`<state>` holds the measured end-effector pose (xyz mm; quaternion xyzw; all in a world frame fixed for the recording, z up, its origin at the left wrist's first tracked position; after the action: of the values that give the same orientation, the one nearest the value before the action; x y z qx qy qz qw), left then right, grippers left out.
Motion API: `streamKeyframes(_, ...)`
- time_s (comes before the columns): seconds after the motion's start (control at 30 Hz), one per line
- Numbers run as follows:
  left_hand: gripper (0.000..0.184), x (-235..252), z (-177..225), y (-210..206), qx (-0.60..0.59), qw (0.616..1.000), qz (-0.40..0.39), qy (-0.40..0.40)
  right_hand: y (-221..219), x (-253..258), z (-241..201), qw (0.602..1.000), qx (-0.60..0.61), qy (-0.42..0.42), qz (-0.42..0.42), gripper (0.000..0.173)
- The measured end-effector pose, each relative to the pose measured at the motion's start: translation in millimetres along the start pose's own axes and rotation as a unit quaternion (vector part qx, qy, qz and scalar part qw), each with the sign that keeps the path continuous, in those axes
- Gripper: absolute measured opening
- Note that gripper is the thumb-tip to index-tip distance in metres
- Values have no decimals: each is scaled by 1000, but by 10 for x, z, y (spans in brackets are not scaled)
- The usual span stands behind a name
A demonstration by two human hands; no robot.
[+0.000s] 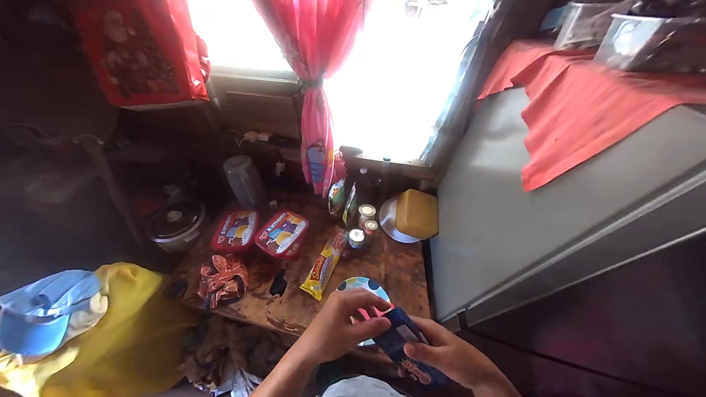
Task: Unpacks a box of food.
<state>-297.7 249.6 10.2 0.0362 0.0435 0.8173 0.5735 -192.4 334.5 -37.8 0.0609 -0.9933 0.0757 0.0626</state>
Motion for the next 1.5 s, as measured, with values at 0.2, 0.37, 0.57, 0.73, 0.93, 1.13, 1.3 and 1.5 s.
streamKeyframes(0.2, 21, 23, 236, -37, 88, 994, -21, -64, 17, -1, -110, 997, -79, 8, -18, 57)
streamKeyframes(0.37, 36, 183, 2, 27, -81, 993, -56, 58, -133, -45, -272, 988, 151, -19, -9, 63)
streamKeyframes(0.57, 24, 162, -181, -68, -234, 968, -65, 69, -120, -144, -480, 970, 233, 33, -56, 70)
streamKeyframes(0.73, 22, 177, -253, -147, -310, 943, -57, 103, -117, -236, -559, 955, 294, 36, -8, 68)
streamKeyframes(0.93, 22, 148, -64, -282, -304, 946, -106, 36, -102, -381, -681, 968, 246, 55, 9, 66)
streamKeyframes(1.13, 24, 139, 41, -394, -302, 943, -138, -6, -90, -498, -762, 979, 193, 54, 41, 67)
streamKeyframes(1.3, 24, 191, 111, -346, -273, 954, -126, -22, -122, -498, -689, 979, 192, 48, 48, 62)
streamKeyframes(1.5, 55, 208, 313, 15, -128, 991, 23, -41, -46, -452, -641, 970, 214, 74, 91, 60)
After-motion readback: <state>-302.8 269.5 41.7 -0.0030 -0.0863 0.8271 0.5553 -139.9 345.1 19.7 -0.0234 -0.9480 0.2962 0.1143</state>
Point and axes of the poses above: each hand's wrist, its own x-axis towards the middle knuckle, its own y-axis out of the back of the hand, z = x × y, the point moved 10 cm from there along x, towards the middle knuckle, and after that the axes turned 14 degrees about y, right-handed, at the moved point
